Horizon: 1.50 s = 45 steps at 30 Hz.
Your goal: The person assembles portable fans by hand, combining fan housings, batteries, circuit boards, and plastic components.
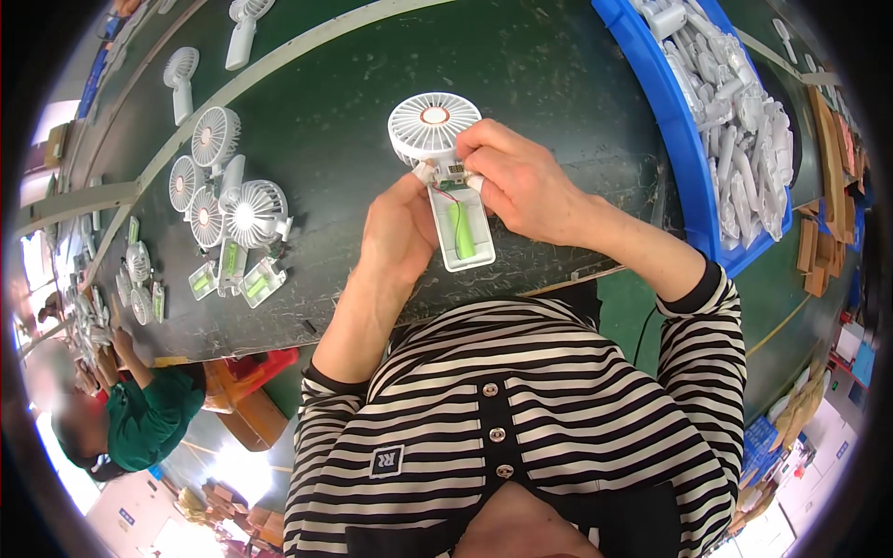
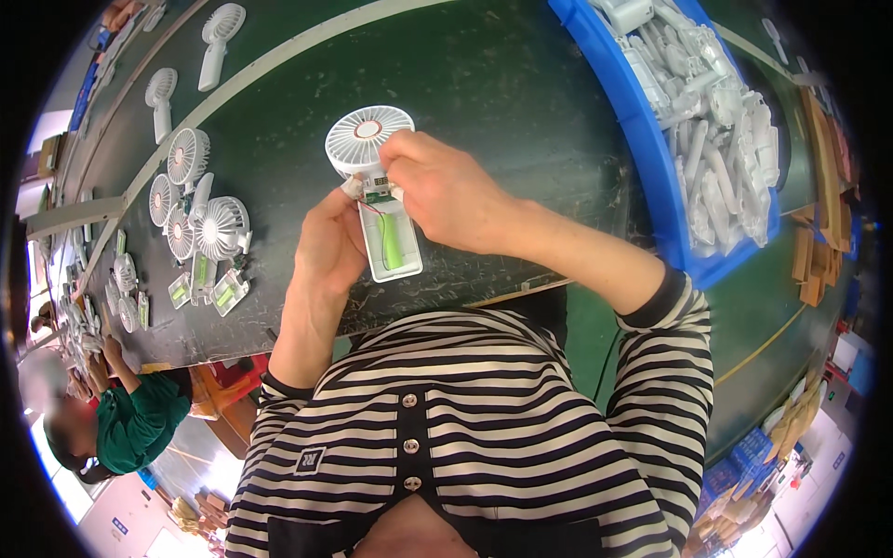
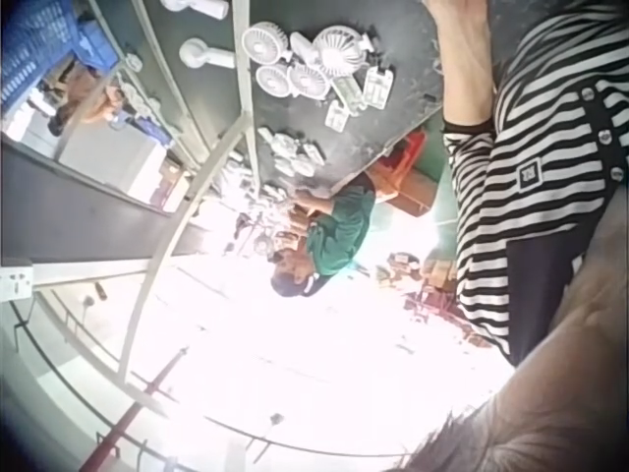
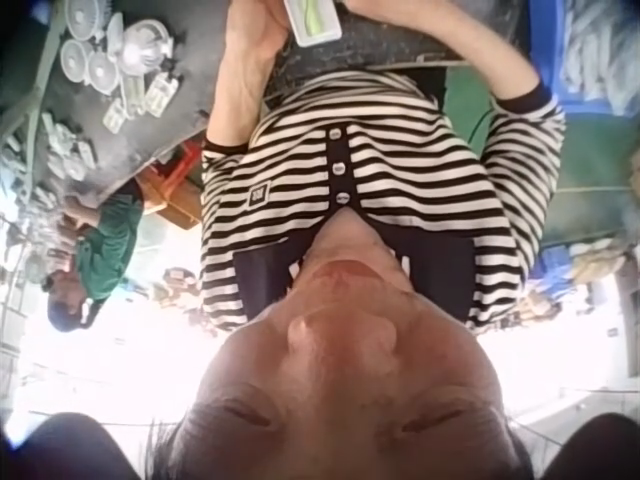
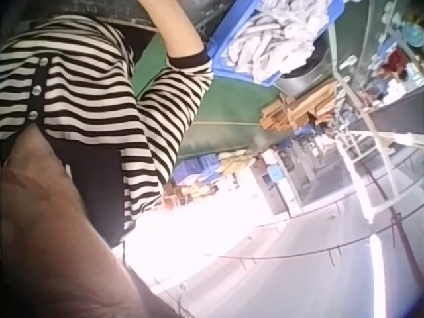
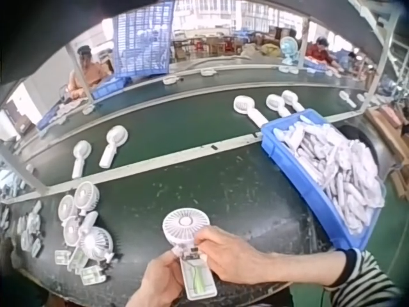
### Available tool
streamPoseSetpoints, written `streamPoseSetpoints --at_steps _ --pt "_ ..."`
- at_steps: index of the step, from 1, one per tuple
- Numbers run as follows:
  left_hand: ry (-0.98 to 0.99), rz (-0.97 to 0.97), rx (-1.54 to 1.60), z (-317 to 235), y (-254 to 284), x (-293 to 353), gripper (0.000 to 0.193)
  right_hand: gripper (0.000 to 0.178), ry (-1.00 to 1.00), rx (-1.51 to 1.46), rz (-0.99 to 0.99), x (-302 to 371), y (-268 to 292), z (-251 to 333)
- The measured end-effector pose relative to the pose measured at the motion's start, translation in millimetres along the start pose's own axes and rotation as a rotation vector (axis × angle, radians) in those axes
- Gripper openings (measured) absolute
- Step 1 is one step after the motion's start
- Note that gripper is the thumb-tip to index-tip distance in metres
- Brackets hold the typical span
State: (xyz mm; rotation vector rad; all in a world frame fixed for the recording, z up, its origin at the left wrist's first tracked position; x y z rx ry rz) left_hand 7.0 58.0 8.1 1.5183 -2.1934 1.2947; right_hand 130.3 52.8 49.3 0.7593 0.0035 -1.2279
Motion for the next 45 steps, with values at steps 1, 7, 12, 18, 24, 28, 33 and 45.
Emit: streamPoseSetpoints --at_steps 1,7,12,18,24,28,33,45 --pt "0.005 -0.006 0.013 1 2 -1 0.035 0.012 0.003 -0.001 0.001 0 -1 0" --pt "-0.006 0.012 0.030 0 2 0 0.035 0.015 0.031 0.038 -0.006 2 -3 1" --pt "-0.019 0.024 0.040 -1 2 2 0.036 0.013 0.010 -0.004 -0.016 1 -3 1" --pt "0.012 0.084 0.069 1 3 2 0.032 0.014 0.020 0.020 0.010 1 -4 3" --pt "0.021 -0.013 0.075 9 15 -2 0.030 0.014 0.057 0.164 0.120 4 -10 7" --pt "0.003 -0.007 0.073 11 18 -3 0.031 0.012 0.115 0.237 0.128 6 -13 10" --pt "-0.012 0.059 0.010 8 21 3 0.036 0.017 0.182 0.327 0.196 7 -17 14" --pt "0.006 -0.070 -0.270 22 26 0 0.023 0.015 0.125 0.317 0.242 13 -24 6"
Point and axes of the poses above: each hand's wrist, its own x-axis away from the middle knuckle, its own y-axis out of the back of the hand, z = x × y, the point moved 5 cm from there along -x, towards the middle knuckle, and after that the axes turned 7 degrees about -x, right-handed, at the moved point
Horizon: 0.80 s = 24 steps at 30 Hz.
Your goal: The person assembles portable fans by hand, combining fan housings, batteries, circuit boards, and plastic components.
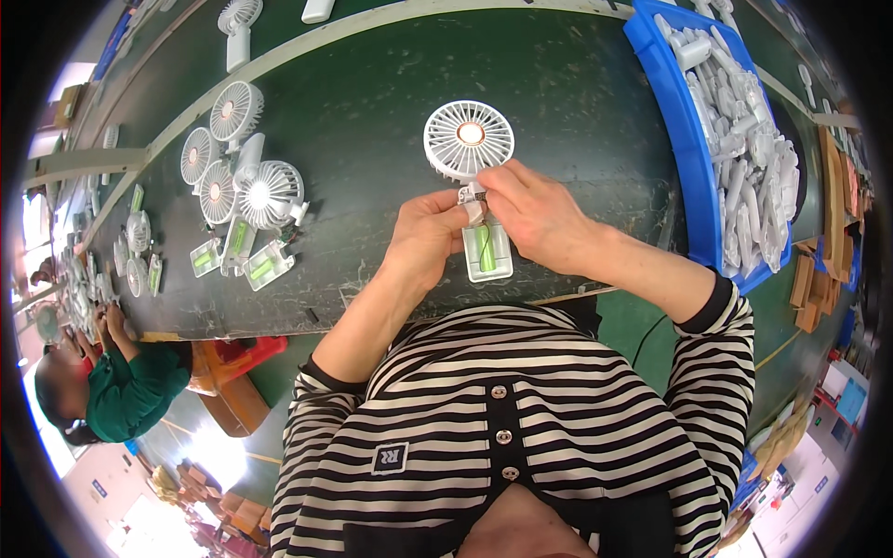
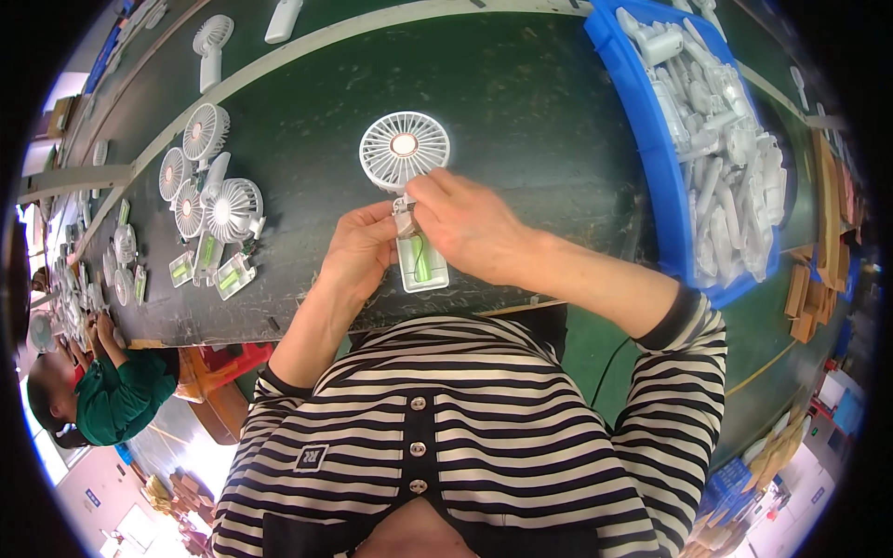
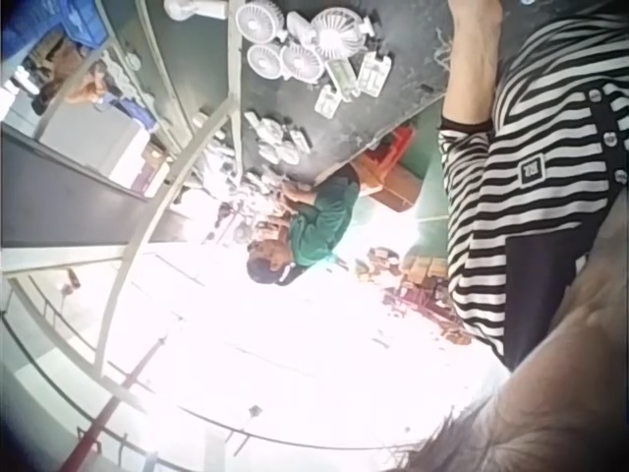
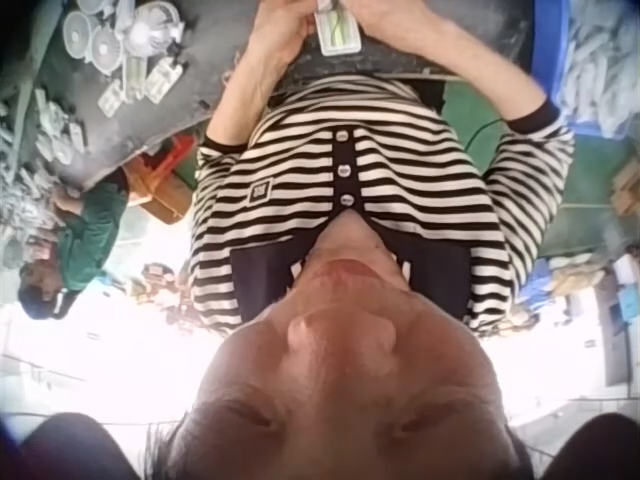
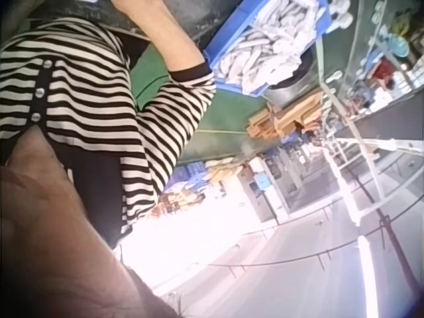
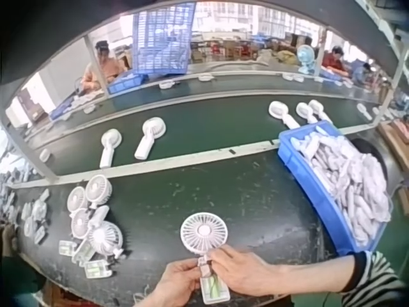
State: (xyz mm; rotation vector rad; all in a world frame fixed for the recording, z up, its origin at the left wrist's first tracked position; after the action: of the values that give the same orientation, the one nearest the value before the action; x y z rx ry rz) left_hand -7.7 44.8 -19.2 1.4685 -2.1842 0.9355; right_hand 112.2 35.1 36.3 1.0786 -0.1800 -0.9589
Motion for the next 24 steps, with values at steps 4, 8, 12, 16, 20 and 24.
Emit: streamPoseSetpoints --at_steps 4,8,12,16,20,24 --pt "0.015 -0.036 0.044 5 1 -1 0.022 0.014 -0.013 0.076 -0.089 0 6 4" --pt "0.036 -0.040 0.071 9 1 -6 0.023 0.014 -0.120 0.071 -0.032 3 1 -6" --pt "0.046 -0.016 0.058 9 -1 -8 0.023 0.012 -0.205 -0.056 0.000 2 3 -13" --pt "-0.060 0.114 0.260 -2 -1 -12 0.033 0.011 -0.229 -0.039 -0.029 0 10 -16" --pt "0.004 0.249 0.359 2 0 -12 0.036 0.011 -0.265 -0.079 -0.035 3 13 -19" --pt "-0.062 0.245 0.188 6 4 -15 0.032 0.011 -0.247 -0.097 -0.041 4 11 -20"
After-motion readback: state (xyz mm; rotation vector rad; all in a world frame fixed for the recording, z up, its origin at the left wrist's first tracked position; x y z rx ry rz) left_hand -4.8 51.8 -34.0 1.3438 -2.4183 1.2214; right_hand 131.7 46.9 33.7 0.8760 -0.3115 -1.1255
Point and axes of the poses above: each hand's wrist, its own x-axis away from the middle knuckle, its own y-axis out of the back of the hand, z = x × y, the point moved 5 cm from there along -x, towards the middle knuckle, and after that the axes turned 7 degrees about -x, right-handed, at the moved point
